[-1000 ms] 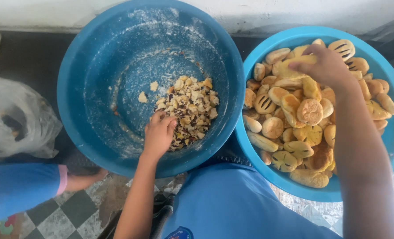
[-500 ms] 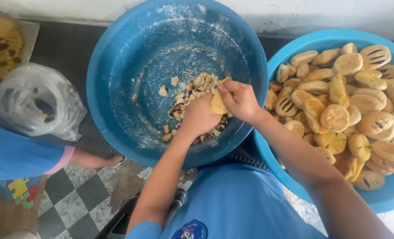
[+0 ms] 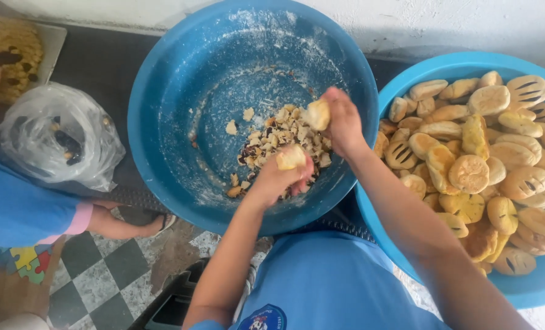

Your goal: The person is crumbling pieces of bread into a blue bowl by hand.

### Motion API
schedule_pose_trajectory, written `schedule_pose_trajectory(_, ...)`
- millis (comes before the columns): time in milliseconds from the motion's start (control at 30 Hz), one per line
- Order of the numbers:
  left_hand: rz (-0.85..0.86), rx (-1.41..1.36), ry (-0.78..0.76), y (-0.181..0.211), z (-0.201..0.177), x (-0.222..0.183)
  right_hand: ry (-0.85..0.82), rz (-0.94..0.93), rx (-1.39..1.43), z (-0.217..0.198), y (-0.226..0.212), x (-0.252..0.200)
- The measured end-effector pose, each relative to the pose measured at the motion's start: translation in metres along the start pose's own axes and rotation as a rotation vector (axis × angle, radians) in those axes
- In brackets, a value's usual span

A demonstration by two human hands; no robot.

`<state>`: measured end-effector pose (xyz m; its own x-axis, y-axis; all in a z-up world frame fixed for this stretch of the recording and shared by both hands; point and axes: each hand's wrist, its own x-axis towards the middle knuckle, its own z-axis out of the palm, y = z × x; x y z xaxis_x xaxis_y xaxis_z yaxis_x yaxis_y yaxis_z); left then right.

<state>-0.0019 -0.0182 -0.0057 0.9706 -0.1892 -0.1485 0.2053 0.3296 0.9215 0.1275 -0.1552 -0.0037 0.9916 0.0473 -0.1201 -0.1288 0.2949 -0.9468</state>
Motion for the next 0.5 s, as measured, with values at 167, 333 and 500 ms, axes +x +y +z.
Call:
schedule_pose_trajectory(167,0.078,0.436,0.331,0.038,0.003,0.006,-0.249,0.014,-0.249,-0.016,0.022,0.000)
schedule_pose_trajectory(333,0.262,0.425,0.320,0.021,-0.001,0.010,-0.352,0.025,-0.190,-0.011,0.028,-0.018)
schedule_pose_trajectory(500,0.325,0.311,0.319,0.017,-0.006,0.006,-0.302,-0.065,-0.296,-0.018,0.028,-0.018)
